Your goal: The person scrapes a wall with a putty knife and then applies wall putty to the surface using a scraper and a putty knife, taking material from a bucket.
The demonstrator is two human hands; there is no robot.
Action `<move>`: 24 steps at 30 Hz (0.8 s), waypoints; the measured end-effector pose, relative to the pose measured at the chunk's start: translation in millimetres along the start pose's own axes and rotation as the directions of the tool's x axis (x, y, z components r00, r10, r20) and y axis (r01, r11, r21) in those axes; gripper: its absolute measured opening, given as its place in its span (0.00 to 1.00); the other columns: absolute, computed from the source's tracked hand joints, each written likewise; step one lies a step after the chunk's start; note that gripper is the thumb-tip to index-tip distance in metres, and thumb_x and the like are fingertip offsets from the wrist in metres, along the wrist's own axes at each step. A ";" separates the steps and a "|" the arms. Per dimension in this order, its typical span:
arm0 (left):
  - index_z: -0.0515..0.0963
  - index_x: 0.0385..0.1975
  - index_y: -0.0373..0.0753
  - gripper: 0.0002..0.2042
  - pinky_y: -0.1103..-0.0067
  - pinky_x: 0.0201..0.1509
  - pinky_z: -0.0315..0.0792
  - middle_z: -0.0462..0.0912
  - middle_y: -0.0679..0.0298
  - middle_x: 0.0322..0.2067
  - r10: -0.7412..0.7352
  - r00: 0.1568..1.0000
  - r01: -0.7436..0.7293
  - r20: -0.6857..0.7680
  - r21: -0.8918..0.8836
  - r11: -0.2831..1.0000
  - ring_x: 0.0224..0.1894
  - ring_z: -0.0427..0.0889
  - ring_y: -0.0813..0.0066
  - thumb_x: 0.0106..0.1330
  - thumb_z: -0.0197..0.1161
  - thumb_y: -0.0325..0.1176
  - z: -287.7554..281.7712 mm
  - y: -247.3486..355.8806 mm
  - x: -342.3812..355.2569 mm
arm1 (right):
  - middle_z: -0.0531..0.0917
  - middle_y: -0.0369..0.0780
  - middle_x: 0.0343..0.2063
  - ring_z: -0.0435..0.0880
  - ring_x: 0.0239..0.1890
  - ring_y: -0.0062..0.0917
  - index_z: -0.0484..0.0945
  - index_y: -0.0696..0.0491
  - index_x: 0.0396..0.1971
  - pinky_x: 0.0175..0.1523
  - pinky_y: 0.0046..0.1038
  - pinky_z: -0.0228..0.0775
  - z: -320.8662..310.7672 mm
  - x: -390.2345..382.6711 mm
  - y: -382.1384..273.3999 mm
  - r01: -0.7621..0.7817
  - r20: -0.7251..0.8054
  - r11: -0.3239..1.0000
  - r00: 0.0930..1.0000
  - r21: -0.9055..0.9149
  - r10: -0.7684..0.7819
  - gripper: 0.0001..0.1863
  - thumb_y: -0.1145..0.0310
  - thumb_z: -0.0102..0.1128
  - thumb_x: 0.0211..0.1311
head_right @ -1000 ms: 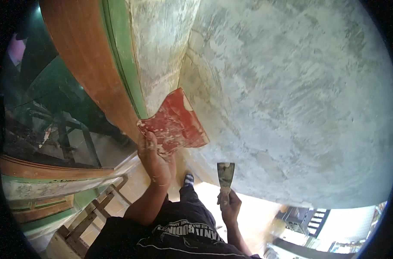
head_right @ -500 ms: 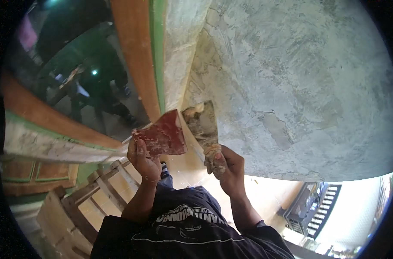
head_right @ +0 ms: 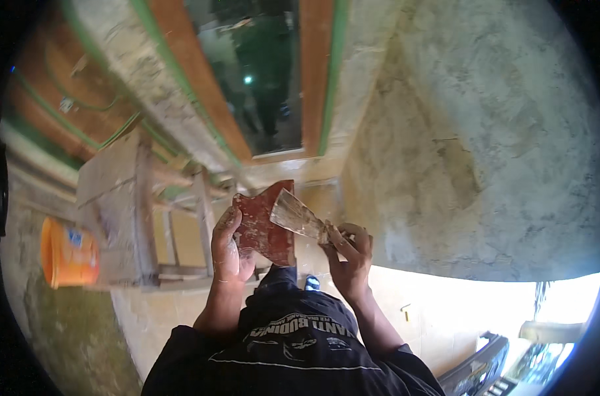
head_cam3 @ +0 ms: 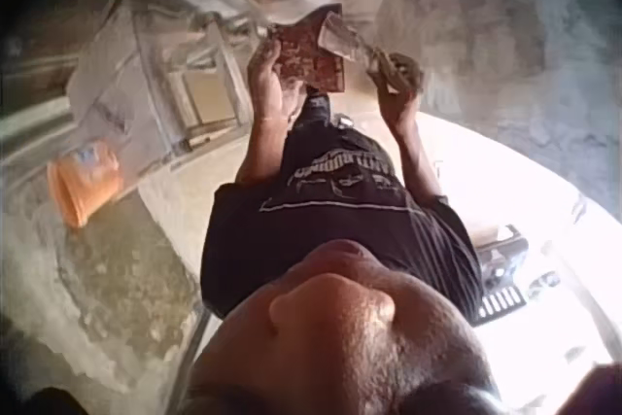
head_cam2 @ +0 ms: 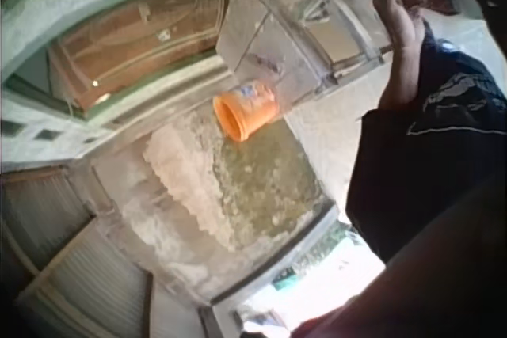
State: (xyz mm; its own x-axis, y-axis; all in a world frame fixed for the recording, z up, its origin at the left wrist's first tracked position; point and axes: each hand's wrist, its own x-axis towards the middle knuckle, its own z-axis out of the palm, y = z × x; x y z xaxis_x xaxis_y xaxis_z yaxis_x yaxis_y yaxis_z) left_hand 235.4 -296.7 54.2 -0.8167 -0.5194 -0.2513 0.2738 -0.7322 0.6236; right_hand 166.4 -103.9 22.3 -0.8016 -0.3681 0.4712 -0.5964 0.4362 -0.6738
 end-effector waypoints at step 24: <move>0.74 0.33 0.30 0.09 0.86 0.32 0.62 0.71 0.71 0.23 0.756 0.635 -0.407 -0.160 0.762 0.503 0.28 0.67 0.87 0.66 0.50 0.30 -110.8 88.9 -222.1 | 0.75 0.37 0.17 0.70 0.15 0.17 0.76 0.62 0.31 0.20 0.19 0.60 67.6 -46.3 -134.7 -0.691 0.864 0.518 0.421 0.504 -0.278 0.19 0.58 0.53 0.63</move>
State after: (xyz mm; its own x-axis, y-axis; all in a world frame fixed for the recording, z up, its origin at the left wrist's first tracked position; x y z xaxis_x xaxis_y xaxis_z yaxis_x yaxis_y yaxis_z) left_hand 497.4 -295.3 83.3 -0.2299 -0.9538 0.1933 0.0831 0.1786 0.9804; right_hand 286.7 -201.2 52.8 -0.1346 -0.9852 -0.1058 0.2664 0.0669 -0.9615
